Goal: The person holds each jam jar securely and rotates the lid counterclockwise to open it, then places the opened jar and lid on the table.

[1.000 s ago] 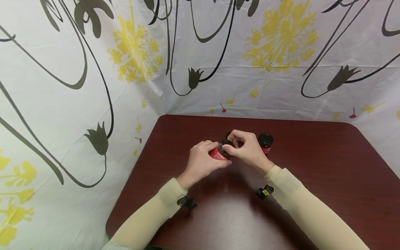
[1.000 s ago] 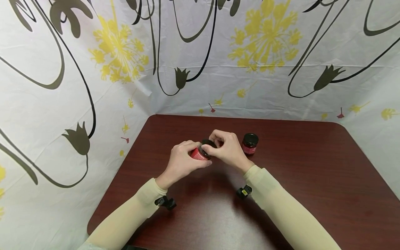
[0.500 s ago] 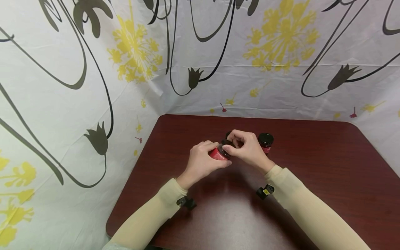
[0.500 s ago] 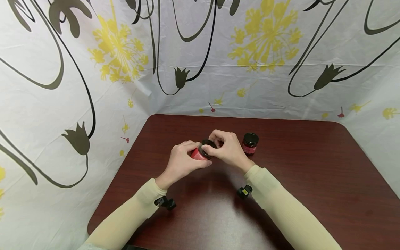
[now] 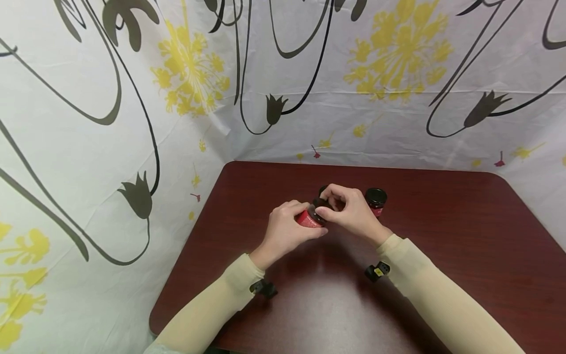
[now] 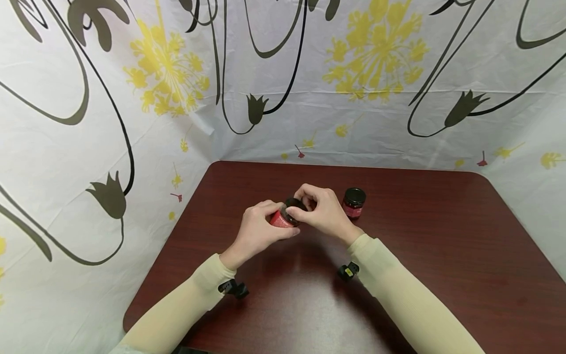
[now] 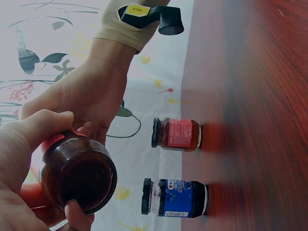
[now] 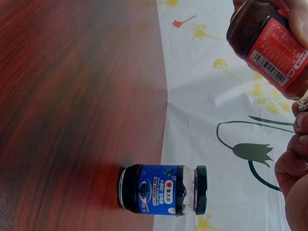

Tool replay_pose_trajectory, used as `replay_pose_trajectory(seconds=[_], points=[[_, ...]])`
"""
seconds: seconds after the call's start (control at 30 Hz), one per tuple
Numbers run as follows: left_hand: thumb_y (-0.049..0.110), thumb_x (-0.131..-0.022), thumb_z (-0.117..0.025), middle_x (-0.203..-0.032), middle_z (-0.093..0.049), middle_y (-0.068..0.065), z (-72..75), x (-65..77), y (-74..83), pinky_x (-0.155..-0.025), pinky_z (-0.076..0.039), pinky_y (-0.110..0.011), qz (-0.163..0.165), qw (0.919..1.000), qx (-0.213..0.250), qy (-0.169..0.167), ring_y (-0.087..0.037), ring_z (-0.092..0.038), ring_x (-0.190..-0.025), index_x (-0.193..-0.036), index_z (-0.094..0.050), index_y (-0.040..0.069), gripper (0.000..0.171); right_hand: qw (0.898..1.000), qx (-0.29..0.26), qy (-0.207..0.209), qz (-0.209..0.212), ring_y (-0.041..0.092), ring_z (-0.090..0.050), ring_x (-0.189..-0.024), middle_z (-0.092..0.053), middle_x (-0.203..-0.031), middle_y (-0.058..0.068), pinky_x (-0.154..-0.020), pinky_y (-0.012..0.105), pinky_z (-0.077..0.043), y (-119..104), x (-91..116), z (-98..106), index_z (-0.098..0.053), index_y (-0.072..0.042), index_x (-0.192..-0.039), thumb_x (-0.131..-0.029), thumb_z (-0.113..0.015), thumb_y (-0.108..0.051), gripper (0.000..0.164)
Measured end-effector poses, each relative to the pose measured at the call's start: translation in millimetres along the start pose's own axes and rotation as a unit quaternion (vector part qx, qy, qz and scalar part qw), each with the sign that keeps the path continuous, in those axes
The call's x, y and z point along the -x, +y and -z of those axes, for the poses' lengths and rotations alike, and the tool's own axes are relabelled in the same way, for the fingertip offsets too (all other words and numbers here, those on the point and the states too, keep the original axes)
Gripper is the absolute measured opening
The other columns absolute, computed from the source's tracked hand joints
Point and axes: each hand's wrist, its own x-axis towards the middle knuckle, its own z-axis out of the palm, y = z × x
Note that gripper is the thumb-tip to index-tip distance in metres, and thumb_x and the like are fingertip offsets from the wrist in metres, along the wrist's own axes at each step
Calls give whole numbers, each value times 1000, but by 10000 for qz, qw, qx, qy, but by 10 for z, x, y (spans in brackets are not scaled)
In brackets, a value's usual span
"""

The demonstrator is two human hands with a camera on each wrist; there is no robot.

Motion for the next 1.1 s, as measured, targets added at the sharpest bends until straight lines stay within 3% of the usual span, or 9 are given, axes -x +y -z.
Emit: replay_pose_trajectory(seconds=[0.23,0.43,0.63,1.1], points=[[52,-72,-87,-87,-58,15,-4,25,-14,-63,-48,-27,93,9998,87,-119,-5,-53,-79,-102,-75,22,44,9998,106,-153,16,19,-43,-58,-49,-69,7,-53,32,-34,162,4,-8,-66,-13,-101,-90,-77,-21,17],[53,-72,-86,-88,-57,15,-15,34,-21,-62,-48,-27,172,9997,28,-143,-6,-53,-80,-103,-75,21,46,9994,266,-207,-20,18,-45,-60,-51,-72,2,-53,32,-36,340,21,-21,-65,-23,-105,-90,-78,-25,20],[53,-71,-87,-88,-58,15,-29,41,-33,-62,-48,-27,198,9997,15,-130,-6,-53,-79,-102,-75,22,46,9993,271,-251,81,13,-46,-59,-51,-72,-3,-52,31,-37,356,24,-21,-65,-31,-105,-91,-76,-35,18],[53,-72,-86,-88,-57,15,-37,53,-53,-61,-49,-27,341,9991,80,-259,-7,-54,-79,-102,-74,24,44,9985,361,-392,154,12,-48,-57,-53,-72,-7,-52,29,-40,380,29,-15,-64,-33,-107,-91,-75,-38,20]])
